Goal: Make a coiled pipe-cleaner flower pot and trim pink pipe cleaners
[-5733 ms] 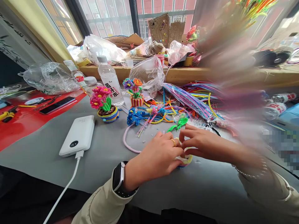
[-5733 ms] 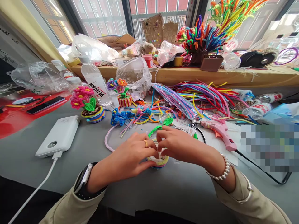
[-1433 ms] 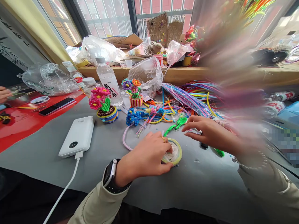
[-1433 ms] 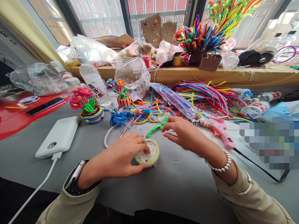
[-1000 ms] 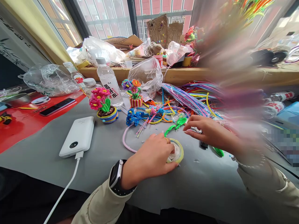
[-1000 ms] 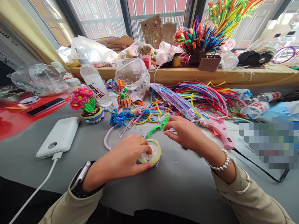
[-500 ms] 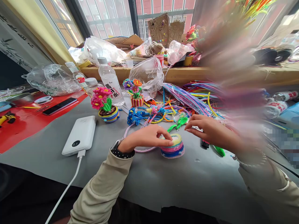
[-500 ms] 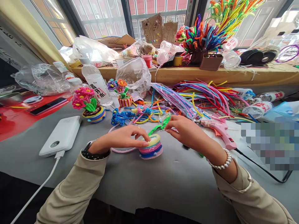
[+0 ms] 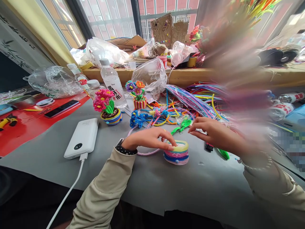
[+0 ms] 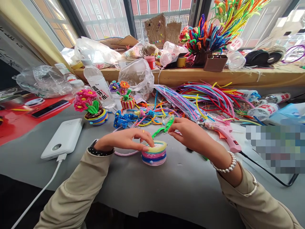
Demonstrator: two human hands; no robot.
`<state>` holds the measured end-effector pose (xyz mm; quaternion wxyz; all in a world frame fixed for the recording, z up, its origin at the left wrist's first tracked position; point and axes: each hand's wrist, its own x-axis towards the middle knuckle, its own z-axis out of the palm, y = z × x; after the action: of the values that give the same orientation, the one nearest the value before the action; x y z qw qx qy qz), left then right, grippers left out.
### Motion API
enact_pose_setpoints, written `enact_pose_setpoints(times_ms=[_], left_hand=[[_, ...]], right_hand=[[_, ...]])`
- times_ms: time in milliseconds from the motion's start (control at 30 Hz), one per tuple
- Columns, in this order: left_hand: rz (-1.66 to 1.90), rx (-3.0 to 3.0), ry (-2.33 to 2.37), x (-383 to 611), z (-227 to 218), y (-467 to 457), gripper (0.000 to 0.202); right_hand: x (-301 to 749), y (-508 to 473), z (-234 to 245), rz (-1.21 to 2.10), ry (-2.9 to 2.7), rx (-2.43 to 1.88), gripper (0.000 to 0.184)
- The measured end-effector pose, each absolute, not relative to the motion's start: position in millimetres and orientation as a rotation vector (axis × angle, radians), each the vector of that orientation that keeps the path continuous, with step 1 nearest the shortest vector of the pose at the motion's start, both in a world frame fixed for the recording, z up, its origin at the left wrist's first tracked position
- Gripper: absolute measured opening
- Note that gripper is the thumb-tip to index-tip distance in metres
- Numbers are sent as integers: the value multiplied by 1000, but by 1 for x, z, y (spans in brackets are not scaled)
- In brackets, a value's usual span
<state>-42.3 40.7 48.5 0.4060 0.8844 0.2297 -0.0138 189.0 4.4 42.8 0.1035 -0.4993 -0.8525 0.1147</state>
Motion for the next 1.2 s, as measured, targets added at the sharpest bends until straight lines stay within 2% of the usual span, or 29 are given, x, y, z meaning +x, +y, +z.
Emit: enact_pose_setpoints(times_ms=[233, 533, 900, 1200], left_hand=[[-20, 2327, 424, -39, 51, 38, 24], [-38, 2637, 496, -29, 52, 17, 27], [-52, 2755, 453, -23, 55, 10, 25], [-79, 2780, 620, -23, 51, 6, 23]], right_hand=[[190, 5, 42, 372, -2523, -1429, 24], [187, -9, 50, 647, -2718, -997, 23], [174, -10, 39, 581, -2833, -1061, 22], [178, -17, 43, 514, -2872, -1086, 24]])
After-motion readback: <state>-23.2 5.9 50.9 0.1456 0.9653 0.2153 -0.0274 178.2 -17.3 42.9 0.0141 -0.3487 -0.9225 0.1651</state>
